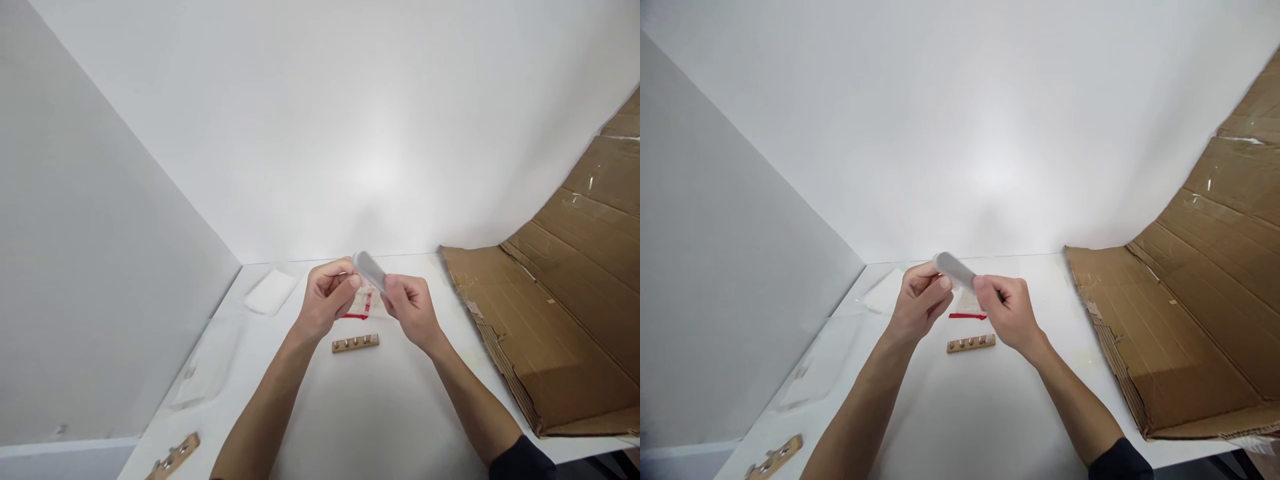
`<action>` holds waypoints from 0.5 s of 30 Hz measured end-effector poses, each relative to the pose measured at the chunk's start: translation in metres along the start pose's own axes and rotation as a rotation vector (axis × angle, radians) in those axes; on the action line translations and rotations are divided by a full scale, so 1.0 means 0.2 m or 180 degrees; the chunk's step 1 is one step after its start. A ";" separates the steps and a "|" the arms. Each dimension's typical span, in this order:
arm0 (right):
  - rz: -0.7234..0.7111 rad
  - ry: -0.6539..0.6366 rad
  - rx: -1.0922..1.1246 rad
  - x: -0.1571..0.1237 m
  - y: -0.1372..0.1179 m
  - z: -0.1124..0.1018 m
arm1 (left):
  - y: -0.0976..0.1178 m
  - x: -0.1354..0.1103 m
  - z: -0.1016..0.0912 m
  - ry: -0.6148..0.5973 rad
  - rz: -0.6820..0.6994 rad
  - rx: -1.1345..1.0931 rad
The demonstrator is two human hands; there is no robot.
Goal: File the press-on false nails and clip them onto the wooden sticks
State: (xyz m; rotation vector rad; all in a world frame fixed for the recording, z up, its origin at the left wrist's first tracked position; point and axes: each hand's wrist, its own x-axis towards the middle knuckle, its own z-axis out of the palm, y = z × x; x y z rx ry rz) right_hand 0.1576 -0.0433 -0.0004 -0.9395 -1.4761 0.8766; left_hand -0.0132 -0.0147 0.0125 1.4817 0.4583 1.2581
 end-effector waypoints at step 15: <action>0.0094 -0.0040 0.0031 -0.01 -0.01 0.01 | -0.01 0.01 0.01 0.0164 0.0684 0.0909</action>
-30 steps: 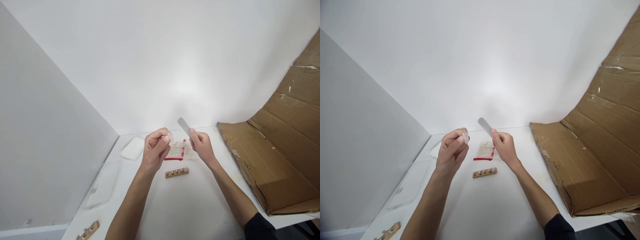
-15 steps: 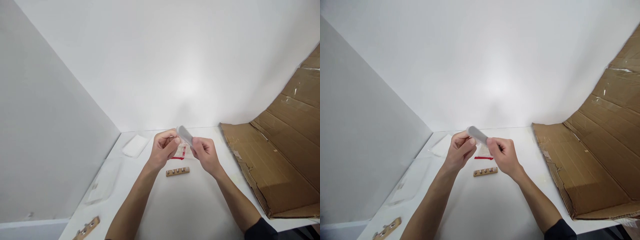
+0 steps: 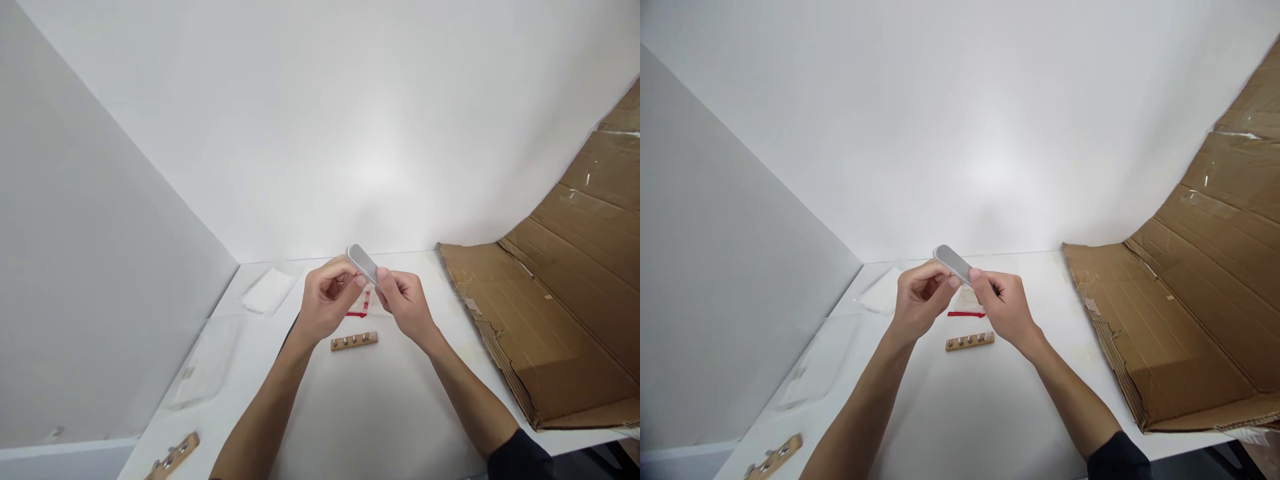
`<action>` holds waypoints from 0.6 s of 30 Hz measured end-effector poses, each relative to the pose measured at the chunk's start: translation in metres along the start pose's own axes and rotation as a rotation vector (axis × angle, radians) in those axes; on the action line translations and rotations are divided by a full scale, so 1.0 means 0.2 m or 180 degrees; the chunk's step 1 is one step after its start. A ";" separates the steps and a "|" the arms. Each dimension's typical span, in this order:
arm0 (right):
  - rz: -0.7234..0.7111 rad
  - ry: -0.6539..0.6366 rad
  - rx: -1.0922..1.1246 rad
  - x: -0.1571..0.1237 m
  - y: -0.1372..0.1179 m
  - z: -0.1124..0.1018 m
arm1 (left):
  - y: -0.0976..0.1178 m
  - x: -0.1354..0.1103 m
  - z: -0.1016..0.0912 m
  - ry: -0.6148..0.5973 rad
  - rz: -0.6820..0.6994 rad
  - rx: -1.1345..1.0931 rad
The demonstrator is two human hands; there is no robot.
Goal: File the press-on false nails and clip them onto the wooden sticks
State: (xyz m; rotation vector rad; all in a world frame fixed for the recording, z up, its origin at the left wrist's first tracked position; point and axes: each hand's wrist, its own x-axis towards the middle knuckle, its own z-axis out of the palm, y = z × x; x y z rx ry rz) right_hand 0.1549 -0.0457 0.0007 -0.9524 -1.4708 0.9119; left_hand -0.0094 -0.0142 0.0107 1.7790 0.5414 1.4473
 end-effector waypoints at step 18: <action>-0.0056 0.0396 -0.0067 0.03 0.02 -0.06 | 0.04 -0.01 -0.02 -0.0066 -0.0183 -0.0621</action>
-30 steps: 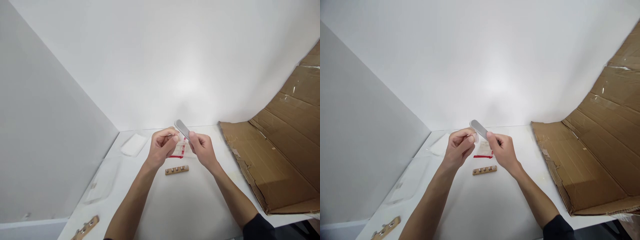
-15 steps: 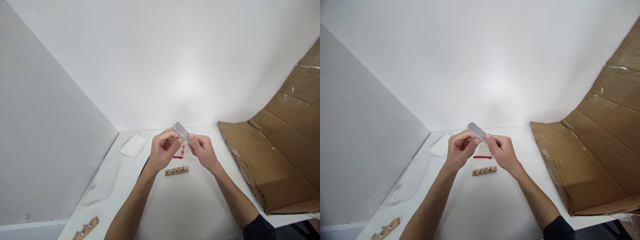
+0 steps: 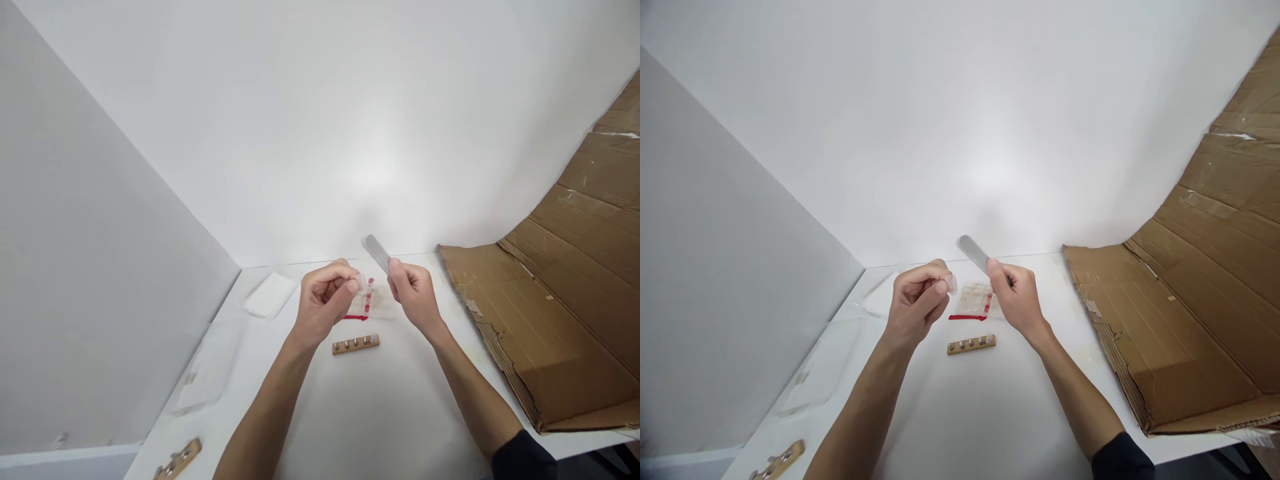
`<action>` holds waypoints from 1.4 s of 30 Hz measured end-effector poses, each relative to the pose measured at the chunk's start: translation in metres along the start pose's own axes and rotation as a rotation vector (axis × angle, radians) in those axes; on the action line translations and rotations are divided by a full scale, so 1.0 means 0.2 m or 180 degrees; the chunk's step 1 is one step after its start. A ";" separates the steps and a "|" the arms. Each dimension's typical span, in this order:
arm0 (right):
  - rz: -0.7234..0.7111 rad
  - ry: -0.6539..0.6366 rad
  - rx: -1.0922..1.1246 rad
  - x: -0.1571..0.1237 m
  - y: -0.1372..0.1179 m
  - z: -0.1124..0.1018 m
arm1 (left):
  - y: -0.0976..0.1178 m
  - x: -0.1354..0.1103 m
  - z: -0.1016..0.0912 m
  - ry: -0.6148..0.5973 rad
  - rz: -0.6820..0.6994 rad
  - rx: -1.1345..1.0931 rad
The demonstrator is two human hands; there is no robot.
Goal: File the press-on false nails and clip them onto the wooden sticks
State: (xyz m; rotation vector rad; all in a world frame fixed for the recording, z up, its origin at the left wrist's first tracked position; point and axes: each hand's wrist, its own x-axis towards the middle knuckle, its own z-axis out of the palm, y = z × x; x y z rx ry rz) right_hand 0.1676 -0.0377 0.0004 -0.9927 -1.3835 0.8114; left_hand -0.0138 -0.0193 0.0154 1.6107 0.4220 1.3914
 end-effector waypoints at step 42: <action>-0.0254 -0.0635 -0.0291 -0.05 -0.09 -0.04 | 0.02 -0.01 0.04 -0.0084 0.0114 0.0208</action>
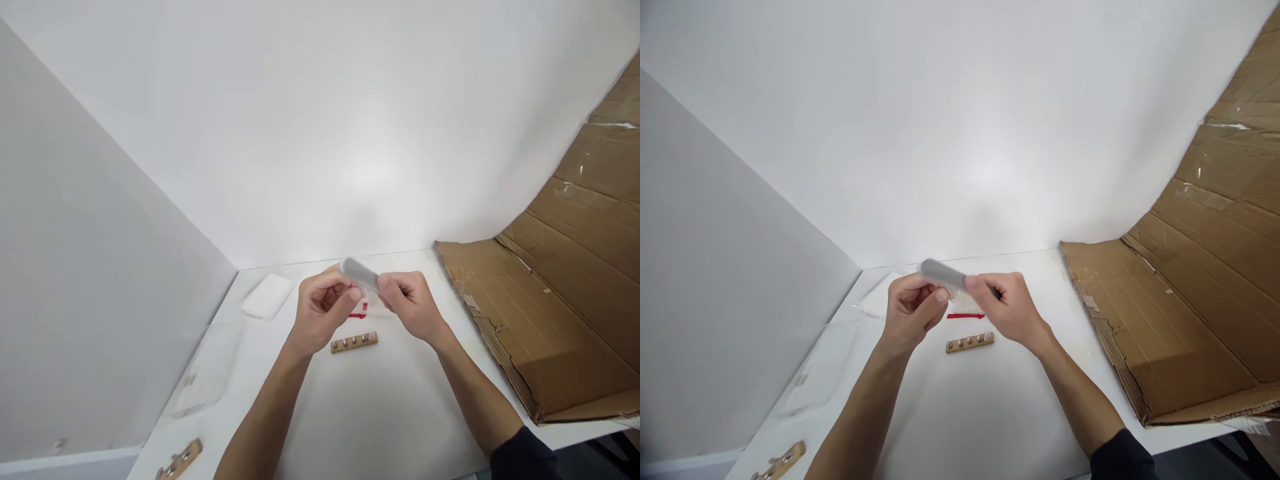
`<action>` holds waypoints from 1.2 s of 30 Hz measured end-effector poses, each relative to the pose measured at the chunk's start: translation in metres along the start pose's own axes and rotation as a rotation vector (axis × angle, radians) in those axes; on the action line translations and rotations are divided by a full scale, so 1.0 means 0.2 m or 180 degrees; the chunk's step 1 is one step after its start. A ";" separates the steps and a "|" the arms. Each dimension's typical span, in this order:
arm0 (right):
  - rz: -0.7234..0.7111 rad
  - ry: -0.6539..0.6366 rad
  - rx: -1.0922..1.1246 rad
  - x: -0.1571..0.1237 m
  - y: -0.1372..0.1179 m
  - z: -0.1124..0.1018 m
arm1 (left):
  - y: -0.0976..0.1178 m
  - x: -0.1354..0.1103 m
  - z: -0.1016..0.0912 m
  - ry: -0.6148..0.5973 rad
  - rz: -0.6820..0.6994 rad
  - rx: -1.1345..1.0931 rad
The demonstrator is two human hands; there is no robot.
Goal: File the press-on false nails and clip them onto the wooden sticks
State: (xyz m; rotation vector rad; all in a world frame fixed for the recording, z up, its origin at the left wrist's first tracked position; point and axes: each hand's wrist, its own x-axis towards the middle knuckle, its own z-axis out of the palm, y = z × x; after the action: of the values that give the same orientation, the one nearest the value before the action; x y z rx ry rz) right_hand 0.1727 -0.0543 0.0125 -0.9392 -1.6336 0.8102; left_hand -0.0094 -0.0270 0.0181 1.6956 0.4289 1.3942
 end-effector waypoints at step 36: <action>0.0585 -0.0383 0.0999 0.06 0.06 0.07 | -0.02 -0.03 -0.01 0.0486 0.0572 0.1264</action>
State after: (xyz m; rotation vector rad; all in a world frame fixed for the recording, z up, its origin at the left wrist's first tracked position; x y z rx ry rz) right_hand 0.1589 -0.0402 0.0042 -0.8357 -1.4787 1.2307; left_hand -0.0119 -0.0271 0.0110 1.9899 0.6899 1.6586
